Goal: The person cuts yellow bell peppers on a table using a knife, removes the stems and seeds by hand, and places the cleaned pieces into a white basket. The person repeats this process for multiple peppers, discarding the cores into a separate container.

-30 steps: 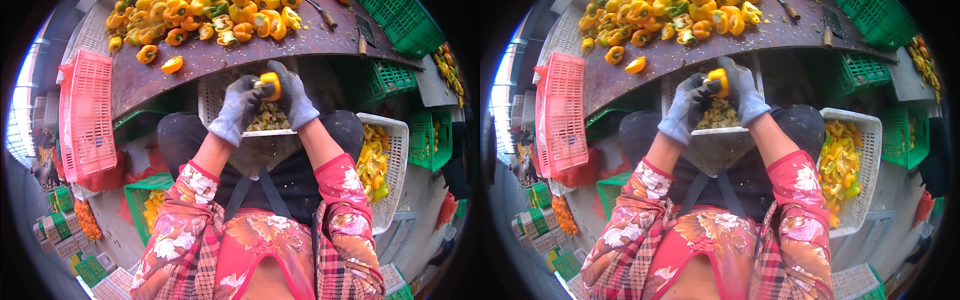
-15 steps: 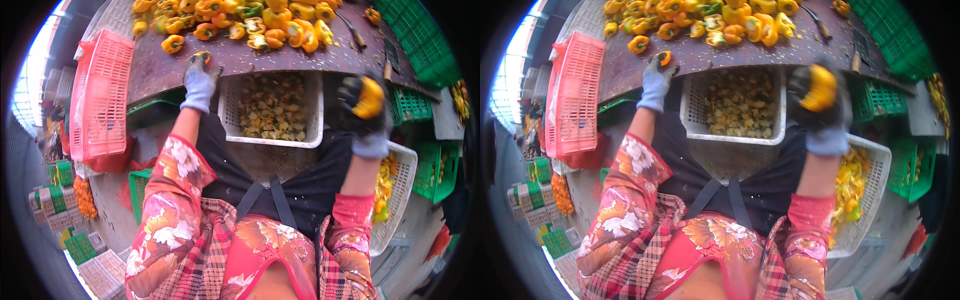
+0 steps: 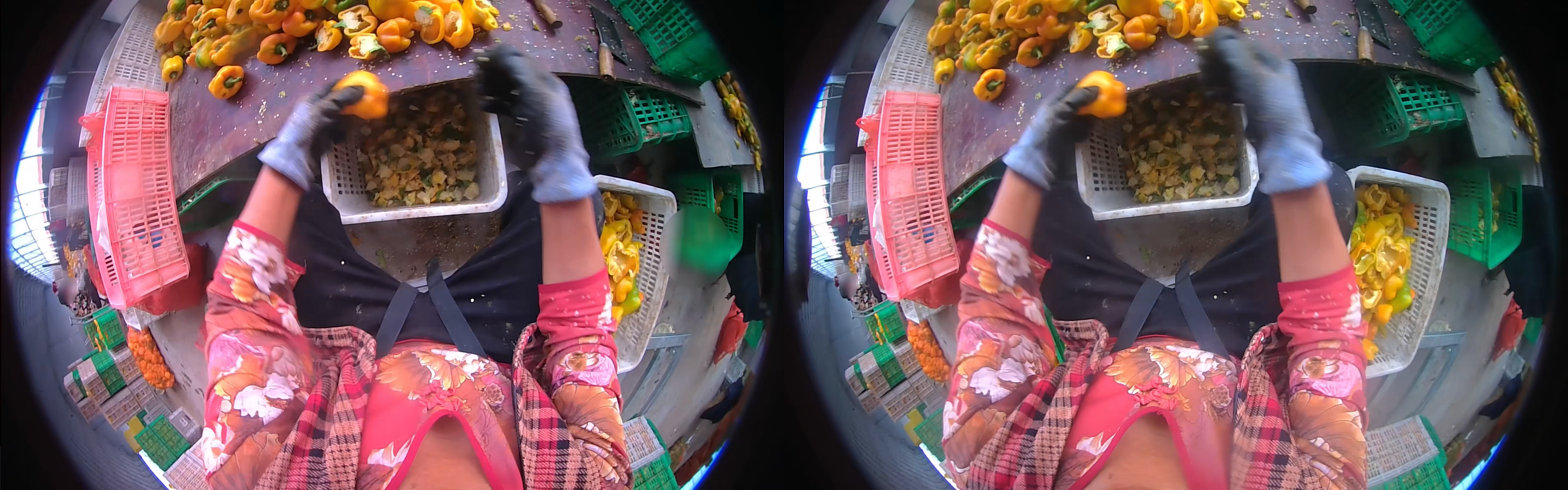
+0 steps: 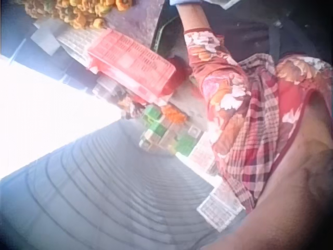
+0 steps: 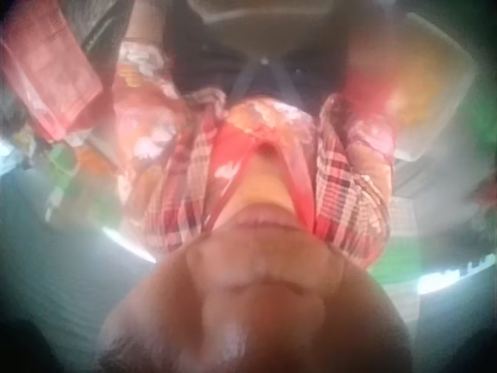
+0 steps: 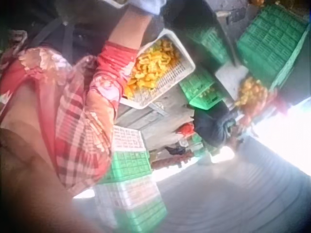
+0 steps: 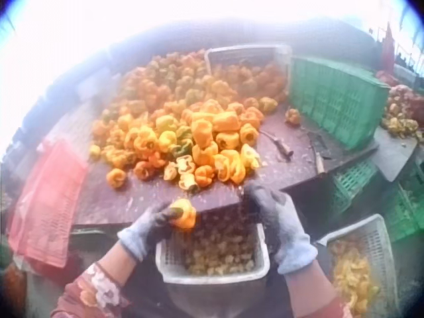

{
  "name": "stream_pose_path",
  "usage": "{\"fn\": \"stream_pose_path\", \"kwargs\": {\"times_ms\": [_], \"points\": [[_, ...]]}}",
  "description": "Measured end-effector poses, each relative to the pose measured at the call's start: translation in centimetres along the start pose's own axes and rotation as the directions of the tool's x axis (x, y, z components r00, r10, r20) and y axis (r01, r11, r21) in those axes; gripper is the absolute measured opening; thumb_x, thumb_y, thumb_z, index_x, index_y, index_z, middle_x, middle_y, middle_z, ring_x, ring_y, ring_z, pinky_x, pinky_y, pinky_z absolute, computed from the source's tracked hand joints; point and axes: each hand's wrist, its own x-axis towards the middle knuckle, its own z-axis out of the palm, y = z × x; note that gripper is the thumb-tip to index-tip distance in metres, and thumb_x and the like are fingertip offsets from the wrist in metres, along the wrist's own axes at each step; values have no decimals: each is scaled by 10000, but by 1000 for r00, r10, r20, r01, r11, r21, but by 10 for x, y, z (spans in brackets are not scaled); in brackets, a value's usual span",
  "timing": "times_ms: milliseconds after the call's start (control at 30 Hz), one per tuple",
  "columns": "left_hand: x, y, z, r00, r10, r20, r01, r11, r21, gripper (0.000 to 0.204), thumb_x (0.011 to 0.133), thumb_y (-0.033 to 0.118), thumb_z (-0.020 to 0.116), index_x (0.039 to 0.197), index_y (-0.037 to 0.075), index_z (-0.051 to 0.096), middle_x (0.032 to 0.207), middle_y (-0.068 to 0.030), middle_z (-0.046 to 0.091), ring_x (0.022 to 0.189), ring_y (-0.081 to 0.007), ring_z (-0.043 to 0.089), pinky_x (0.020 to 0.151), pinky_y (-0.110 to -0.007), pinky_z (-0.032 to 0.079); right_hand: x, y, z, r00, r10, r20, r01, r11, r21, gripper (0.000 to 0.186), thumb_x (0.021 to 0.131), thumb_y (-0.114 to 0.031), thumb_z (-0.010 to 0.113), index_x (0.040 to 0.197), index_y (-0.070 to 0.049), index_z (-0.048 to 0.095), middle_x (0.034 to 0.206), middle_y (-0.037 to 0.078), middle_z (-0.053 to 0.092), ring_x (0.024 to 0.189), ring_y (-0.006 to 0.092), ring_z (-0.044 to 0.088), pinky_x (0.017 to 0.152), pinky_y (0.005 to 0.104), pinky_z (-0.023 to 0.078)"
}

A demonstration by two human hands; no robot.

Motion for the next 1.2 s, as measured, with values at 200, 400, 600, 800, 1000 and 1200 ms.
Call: {"fn": "stream_pose_path", "kwargs": {"times_ms": [200,400,600,800,1000,1200], "points": [[-34,-27,94,986,122,113,-90,963,-254,349,885,380,596,1096,103,606,751,32,545,571,-49,480,491,-193,368,17,43,48,991,134,-11,-134,979,-156,279,853,-233,654,1029,-17,656,928,38,650,809,133,599,715,255,485],[-43,-35,121,947,299,117,-256,922,-289,344,810,157,712,1109,35,592,925,-6,618,772,-70,562,697,-204,459,27,72,12,996,35,80,-50,979,196,299,858,-212,630,1075,-9,591,916,79,634,797,193,622,727,299,521],[-48,-28,145,918,387,87,-355,899,-256,402,776,82,726,1151,24,593,1005,-33,648,884,-107,607,774,-226,477,5,47,11,991,119,62,-134,916,379,317,873,-252,583,1085,-16,601,929,91,631,821,190,616,741,293,515],[-50,-17,140,867,439,235,-494,817,298,455,760,86,747,1166,14,552,1059,-43,613,951,-123,585,854,-272,477,5,38,5,990,89,105,-102,987,125,340,889,-288,520,1068,-20,628,969,94,639,857,171,612,756,276,501],[-60,-15,135,879,383,286,-449,865,224,542,737,64,756,1219,-1,518,1100,-53,602,986,-136,571,885,-287,465,5,38,-1,977,155,147,-178,972,155,332,897,-231,532,1145,-22,603,990,110,647,870,194,629,771,283,512],[-65,-6,117,882,250,399,-333,931,153,494,758,5,690,1221,-19,520,1068,-64,616,925,-137,598,827,-269,494,5,49,-10,894,-258,366,359,901,-244,311,867,-114,552,1163,-24,593,1021,119,646,901,205,636,806,294,518]]}}
